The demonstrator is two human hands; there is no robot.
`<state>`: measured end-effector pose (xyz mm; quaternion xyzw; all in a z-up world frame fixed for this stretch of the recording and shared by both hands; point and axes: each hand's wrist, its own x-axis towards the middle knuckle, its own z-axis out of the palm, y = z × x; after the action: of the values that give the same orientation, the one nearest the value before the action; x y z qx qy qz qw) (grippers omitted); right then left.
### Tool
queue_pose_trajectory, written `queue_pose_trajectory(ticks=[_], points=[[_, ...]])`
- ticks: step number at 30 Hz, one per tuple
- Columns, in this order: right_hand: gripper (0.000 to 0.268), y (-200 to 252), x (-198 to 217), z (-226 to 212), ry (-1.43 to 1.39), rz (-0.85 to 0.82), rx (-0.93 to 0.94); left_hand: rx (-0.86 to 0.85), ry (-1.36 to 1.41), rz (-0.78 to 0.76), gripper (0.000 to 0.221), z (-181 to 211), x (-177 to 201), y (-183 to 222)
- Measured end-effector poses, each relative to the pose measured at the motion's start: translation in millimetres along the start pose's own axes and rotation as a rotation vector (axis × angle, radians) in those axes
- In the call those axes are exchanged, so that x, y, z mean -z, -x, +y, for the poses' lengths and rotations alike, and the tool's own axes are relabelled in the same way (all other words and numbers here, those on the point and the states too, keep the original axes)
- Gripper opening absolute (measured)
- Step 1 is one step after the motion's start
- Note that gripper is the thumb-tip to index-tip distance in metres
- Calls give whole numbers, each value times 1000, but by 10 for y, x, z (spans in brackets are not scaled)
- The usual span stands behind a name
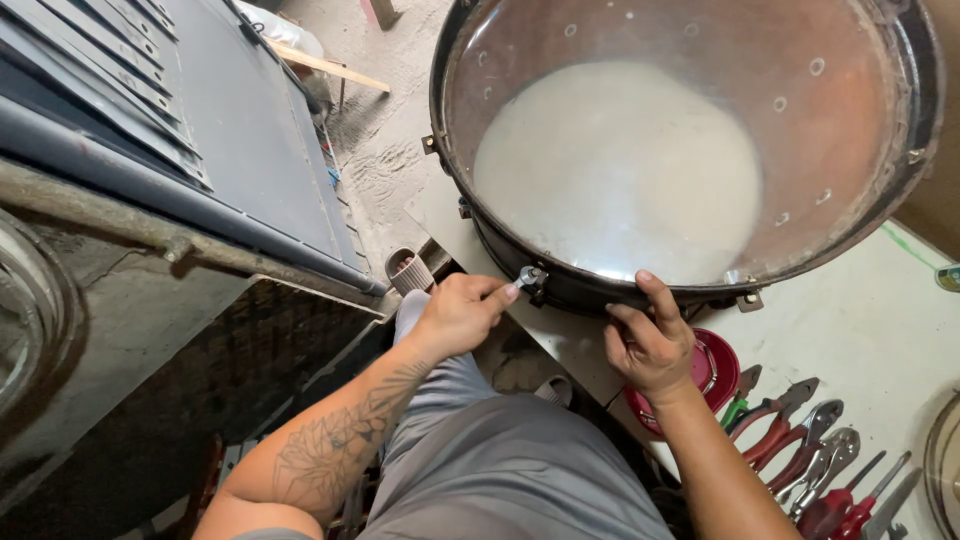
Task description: Repairing and adjusting a drum using a wrench and pliers, followed by cleaning the drum head with a cloth.
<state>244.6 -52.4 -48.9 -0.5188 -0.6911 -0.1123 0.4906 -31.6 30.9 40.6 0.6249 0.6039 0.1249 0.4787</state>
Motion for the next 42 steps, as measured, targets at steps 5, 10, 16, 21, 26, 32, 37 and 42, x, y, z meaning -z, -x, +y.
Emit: queue_pose_trajectory(ticks=[5, 10, 16, 21, 26, 32, 37, 42], points=[[13, 93, -62, 65, 21, 13, 0, -107, -264, -150, 34, 378, 334, -101], [14, 27, -30, 28, 0, 8, -3, -27, -144, -150, 32, 208, -6, -49], [15, -162, 46, -147, 29, 8, 21, 181, 1099, -143, 40, 278, -866, 154], [16, -113, 64, -102, 32, -11, 34, -2, 949, -160, 31, 231, -908, 236], [13, -15, 7, -44, 4, 13, 5, -117, 452, 109, 22, -239, -483, 103], [14, -90, 14, -127, -16, 23, -8, -70, 103, -49, 25, -89, 59, -93], [14, 24, -35, -39, -10, 25, -13, -94, -181, -227, 30, 296, 366, -230], [13, 13, -34, -64, -6, 29, -18, -113, -185, -294, 33, 349, 341, -222]])
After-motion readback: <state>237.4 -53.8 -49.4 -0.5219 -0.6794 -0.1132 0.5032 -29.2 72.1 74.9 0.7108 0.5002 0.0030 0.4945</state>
